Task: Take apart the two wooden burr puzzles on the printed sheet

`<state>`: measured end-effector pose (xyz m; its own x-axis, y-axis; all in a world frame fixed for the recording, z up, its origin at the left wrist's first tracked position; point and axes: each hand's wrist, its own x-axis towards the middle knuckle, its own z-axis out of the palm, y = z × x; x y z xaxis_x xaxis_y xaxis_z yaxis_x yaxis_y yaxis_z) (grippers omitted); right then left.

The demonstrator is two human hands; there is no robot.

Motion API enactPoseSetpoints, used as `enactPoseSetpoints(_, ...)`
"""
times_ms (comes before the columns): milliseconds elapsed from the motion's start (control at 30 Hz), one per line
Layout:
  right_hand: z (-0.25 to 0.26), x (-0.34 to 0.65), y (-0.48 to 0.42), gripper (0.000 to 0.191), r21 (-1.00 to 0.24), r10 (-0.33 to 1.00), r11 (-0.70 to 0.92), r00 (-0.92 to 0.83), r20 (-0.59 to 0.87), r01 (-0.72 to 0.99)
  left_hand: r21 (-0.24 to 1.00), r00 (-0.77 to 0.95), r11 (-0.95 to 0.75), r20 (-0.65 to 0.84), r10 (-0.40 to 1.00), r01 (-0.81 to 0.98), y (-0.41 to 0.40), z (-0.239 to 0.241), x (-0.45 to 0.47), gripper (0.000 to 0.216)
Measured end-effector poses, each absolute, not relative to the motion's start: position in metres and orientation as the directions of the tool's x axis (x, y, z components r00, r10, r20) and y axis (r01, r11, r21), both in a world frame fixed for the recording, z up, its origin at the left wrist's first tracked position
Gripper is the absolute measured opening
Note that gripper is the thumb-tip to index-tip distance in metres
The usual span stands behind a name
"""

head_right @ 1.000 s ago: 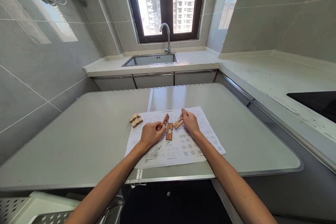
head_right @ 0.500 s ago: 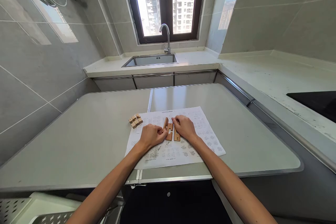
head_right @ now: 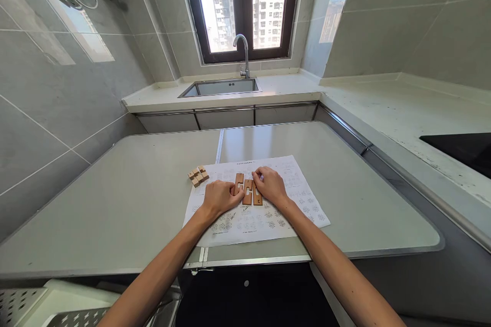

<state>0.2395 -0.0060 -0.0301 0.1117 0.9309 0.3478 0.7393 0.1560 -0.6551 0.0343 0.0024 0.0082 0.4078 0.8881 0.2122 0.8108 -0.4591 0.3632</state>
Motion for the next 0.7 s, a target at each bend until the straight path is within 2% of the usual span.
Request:
enactPoseSetpoints(100,-0.028,0.239,-0.006,0.031,-0.67,0.933,0.166,0.104,0.344,0.723,0.397,0.432,-0.499,0.249,0.867,0.77,0.001,0.011,0.035,0.028)
enactPoseSetpoints(167,-0.026,0.238,-0.007,0.031,-0.683,0.933,0.181,0.096,0.348,0.708,0.421,0.501,-0.6,0.331,0.8,0.68,0.0,0.014,0.035,0.012)
enactPoseSetpoints(200,-0.025,0.238,-0.007,0.031,-0.69,0.932,0.189,0.093,0.349,0.699,0.424,0.543,-0.661,0.377,0.75,0.619,0.0,0.015,0.035,0.014)
enactPoseSetpoints(300,-0.021,0.236,-0.009,0.031,-0.726,0.936,0.192,0.099,0.337,0.661,0.413,0.649,-0.785,0.446,0.616,0.462,0.001,0.014,0.034,0.055)
enactPoseSetpoints(400,-0.017,0.235,-0.011,0.031,-0.757,0.941,0.182,0.111,0.319,0.628,0.415,0.723,-0.804,0.378,0.579,0.427,0.003,0.008,0.032,0.094)
enactPoseSetpoints(467,-0.016,0.235,-0.012,0.03,-0.774,0.945,0.188,0.104,0.31,0.605,0.421,0.745,-0.796,0.329,0.58,0.434,0.005,0.005,0.031,0.108)
enactPoseSetpoints(567,-0.014,0.233,-0.014,0.029,-0.819,0.958,0.206,0.06,0.28,0.535,0.453,0.753,-0.785,0.307,0.583,0.423,0.007,0.004,0.03,0.111)
enactPoseSetpoints(700,-0.012,0.231,-0.015,0.027,-0.876,0.972,0.202,0.018,0.233,0.438,0.462,0.747,-0.781,0.313,0.586,0.42,0.009,0.007,0.03,0.09)
